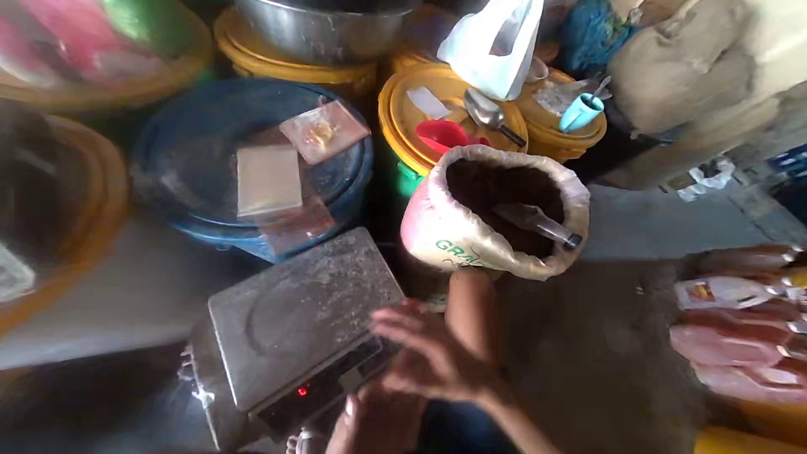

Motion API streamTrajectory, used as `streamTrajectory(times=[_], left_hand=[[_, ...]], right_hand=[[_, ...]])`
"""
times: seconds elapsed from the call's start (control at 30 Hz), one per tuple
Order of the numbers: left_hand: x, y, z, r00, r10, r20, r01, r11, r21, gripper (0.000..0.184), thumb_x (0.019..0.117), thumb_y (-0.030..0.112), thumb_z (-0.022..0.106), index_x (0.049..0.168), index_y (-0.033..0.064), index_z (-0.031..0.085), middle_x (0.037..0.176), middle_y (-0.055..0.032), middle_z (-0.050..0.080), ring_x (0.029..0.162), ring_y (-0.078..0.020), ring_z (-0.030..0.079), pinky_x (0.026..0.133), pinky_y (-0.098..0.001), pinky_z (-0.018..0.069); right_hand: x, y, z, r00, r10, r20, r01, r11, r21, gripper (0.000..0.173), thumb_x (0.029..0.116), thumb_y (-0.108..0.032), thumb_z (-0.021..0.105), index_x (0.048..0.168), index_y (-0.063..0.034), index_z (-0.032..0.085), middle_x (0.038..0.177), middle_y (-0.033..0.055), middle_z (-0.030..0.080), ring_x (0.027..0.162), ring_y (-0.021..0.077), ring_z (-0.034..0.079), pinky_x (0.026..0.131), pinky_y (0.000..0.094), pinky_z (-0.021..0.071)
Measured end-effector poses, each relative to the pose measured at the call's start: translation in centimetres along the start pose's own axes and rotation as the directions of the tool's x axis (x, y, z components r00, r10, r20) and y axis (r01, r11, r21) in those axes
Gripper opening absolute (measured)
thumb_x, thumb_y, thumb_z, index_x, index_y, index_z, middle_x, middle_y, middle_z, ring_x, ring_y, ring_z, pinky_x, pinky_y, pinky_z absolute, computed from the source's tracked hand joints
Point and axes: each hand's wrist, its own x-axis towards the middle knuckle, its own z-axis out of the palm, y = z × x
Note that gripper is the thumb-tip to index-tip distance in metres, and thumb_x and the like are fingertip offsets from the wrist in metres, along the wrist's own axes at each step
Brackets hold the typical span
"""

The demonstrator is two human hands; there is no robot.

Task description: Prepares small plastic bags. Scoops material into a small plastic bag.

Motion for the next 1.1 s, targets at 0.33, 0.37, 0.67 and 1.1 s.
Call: streamTrajectory(times=[0.33,0.37,0.67,1.1], left_hand=[[0.5,3.2,-5.4,0.934,0.240,-0.265,-0.098,0.885,0.455,0.045,0.1080,0.047,0.042,0.122,0.0143,0.070,0.126,-0.0117,0.070,0.116,-0.0282,0.068,0.100,-0.0457,0.0563],[0.5,3.5,-5.6,0.906,0.270,-0.325,-0.105,0.889,0.446,0.043,0.1081,0.046,0.043,0.121,0.0141,0.069,0.124,-0.0113,0.071,0.113,-0.0271,0.069,0.097,-0.0445,0.0576],[1.6,3.5,-5.8,0.900,0.314,-0.302,-0.156,0.880,0.449,0.047,0.1092,0.037,0.044,0.121,-0.0004,0.068,0.122,-0.0186,0.070,0.112,-0.0302,0.069,0.102,-0.0460,0.0557],[-2.9,7.0,-14.1,0.839,0.408,-0.359,-0.243,0.872,0.424,0.033,0.1062,0.024,0.052,0.118,-0.0007,0.070,0.119,-0.0202,0.071,0.109,-0.0308,0.069,0.098,-0.0452,0.0570]], right_hand=[[3.4,4.7,-24.0,0.944,0.120,-0.309,-0.247,0.875,-0.417,0.036,0.1055,-0.029,0.051,0.120,-0.0016,0.069,0.109,0.0105,0.071,0.096,0.0120,0.068,0.082,0.0293,0.0593],[4.5,4.0,-21.8,0.971,0.048,-0.236,-0.129,0.930,-0.343,0.035,0.1057,-0.029,0.052,0.119,-0.0027,0.070,0.109,0.0079,0.072,0.096,0.0102,0.068,0.081,0.0274,0.0597],[26.5,7.0,6.7,0.945,0.044,0.325,0.096,0.910,-0.403,0.050,0.1054,-0.042,0.053,0.145,-0.0110,0.057,0.151,0.0140,0.052,0.139,0.0322,0.050,0.111,0.0557,0.0445],[31.5,10.2,11.2,0.984,-0.040,0.175,0.158,0.653,-0.741,0.022,0.1010,-0.028,0.064,0.102,-0.0096,0.076,0.113,0.0138,0.070,0.109,0.0396,0.064,0.089,0.0610,0.0513]])
